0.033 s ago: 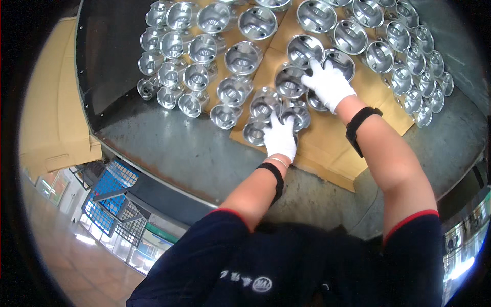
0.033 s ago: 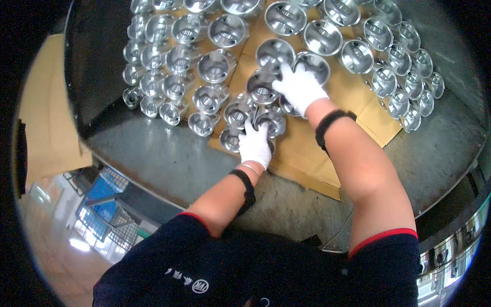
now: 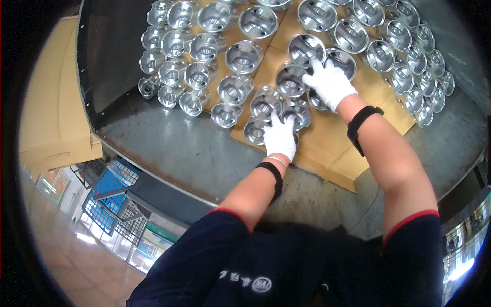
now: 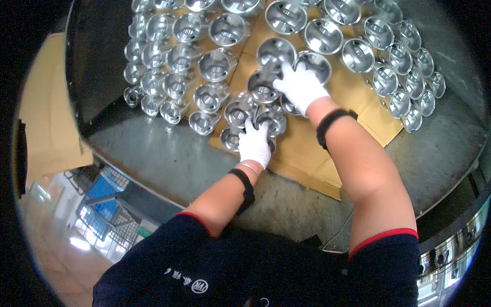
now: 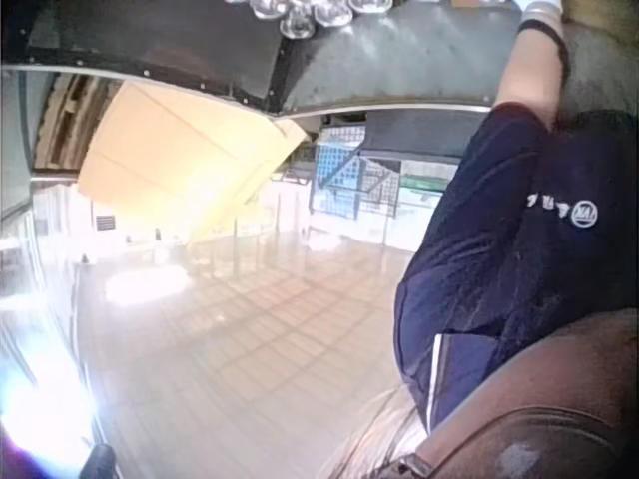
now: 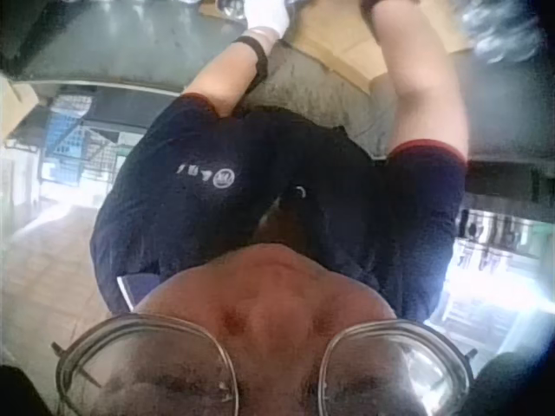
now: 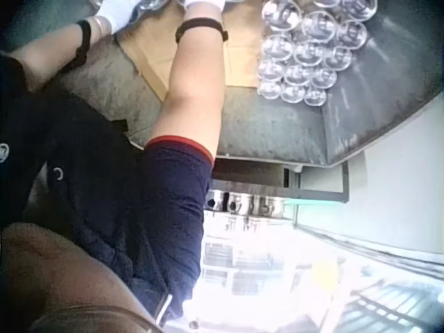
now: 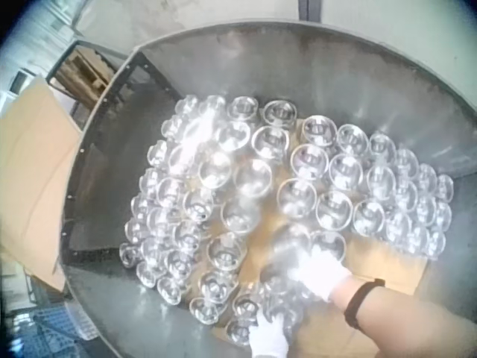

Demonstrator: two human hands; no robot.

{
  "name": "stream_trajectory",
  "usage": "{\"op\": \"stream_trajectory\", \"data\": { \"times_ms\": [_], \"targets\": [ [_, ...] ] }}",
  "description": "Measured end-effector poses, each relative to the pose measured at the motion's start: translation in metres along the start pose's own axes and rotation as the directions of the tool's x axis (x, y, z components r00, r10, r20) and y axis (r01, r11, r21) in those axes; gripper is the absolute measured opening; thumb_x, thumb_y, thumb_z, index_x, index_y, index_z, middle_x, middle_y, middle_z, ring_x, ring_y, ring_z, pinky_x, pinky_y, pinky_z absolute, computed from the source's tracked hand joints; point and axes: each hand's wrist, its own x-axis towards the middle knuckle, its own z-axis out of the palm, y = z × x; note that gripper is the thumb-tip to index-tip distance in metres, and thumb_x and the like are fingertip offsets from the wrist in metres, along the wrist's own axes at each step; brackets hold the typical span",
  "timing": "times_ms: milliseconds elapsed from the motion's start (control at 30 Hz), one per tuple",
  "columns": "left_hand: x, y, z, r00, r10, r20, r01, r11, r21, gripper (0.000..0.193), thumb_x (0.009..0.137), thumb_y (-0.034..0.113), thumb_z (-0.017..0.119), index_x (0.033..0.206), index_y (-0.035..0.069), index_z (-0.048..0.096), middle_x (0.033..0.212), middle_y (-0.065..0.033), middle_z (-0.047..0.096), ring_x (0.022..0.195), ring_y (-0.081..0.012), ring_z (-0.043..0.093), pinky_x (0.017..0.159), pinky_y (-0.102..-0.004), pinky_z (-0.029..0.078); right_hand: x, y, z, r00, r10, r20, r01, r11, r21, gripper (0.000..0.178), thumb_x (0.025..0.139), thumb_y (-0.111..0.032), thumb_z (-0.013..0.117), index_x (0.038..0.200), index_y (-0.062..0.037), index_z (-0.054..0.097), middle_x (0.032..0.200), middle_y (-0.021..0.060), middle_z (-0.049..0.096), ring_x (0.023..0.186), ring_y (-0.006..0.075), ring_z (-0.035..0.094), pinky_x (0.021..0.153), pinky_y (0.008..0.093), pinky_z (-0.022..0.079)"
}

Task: Measure and inspect metal pistons using dial gauges and organize them into bins.

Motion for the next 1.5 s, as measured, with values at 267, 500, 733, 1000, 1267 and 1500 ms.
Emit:
{"op": "stream_trajectory", "data": {
  "times_ms": [267,500,733,1000,1267,1500],
  "targets": [
    [-0.003,0.001,0.0,0.998,-0.025,-0.06,0.025,1.0,0.002,0.063,0.076,0.018,0.077,0.135,0.02,0.053,0.147,-0.029,0.035,0.111,-0.0482,0.058,0.096,-0.0517,0.05,-0.054,0.03,0.045,0.939,0.344,-0.005,-0.32,0.876,0.361,0.044,0.097,-0.037,0.05,0.13,-0.0085,0.051,0.133,0.0292,0.051,0.114,0.0472,0.057,0.096,0.0509,0.048],
    [-0.006,0.001,0.022,0.996,-0.025,-0.083,0.025,1.0,0.004,0.073,0.081,0.024,0.073,0.146,0.024,0.041,0.157,-0.0306,0.018,0.111,-0.0495,0.059,0.097,-0.0503,0.05,-0.125,0.041,0.117,0.91,0.415,-0.011,-0.394,0.873,0.288,0.03,0.091,-0.022,0.059,0.12,-0.0188,0.057,0.148,0.0261,0.039,0.123,0.0463,0.052,0.098,0.0494,0.05],
    [0.007,-0.012,0.037,0.986,0.07,-0.154,-0.064,0.997,0.04,0.066,0.08,0.018,0.07,0.14,0.017,0.045,0.155,-0.0325,0.019,0.115,-0.0503,0.057,0.101,-0.0485,0.048,-0.139,0.035,0.132,0.899,0.433,-0.065,-0.404,0.879,0.254,0.04,0.086,-0.008,0.061,0.123,-0.0214,0.056,0.151,0.0243,0.034,0.127,0.0472,0.048,0.098,0.051,0.05],
    [-0.004,0.019,0.0,0.973,0.065,-0.22,-0.06,0.998,0.03,0.064,0.075,0.028,0.079,0.132,0.015,0.054,0.136,-0.0296,0.041,0.114,-0.0476,0.057,0.099,-0.0475,0.05,-0.145,0.037,0.122,0.779,0.621,0.088,-0.534,0.583,0.612,0.036,0.095,-0.014,0.049,0.13,-0.0179,0.056,0.141,0.0234,0.047,0.12,0.042,0.056,0.1,0.0457,0.049],
    [-0.034,0.023,-0.066,0.852,0.487,0.194,-0.456,0.871,-0.184,0.067,0.072,0.033,0.078,0.128,0.001,0.058,0.119,-0.0227,0.064,0.115,-0.0382,0.06,0.101,-0.0423,0.048,-0.271,-0.016,0.077,0.723,0.62,0.306,-0.638,0.429,0.64,0.056,0.077,-0.021,0.07,0.131,-0.0155,0.058,0.129,0.022,0.057,0.117,0.0416,0.058,0.099,0.0463,0.049],
    [-0.107,0.048,-0.132,0.53,0.831,0.168,-0.826,0.551,-0.121,0.066,0.073,0.007,0.075,0.133,-0.003,0.05,0.13,-0.0187,0.061,0.124,-0.0271,0.058,0.109,-0.0393,0.044,-0.461,-0.133,0.039,0.538,0.841,-0.054,0.151,-0.033,0.988,0.058,0.075,-0.001,0.071,0.132,0.0001,0.056,0.117,0.009,0.064,0.106,0.0168,0.059,0.091,0.0322,0.051]
  ]
}}
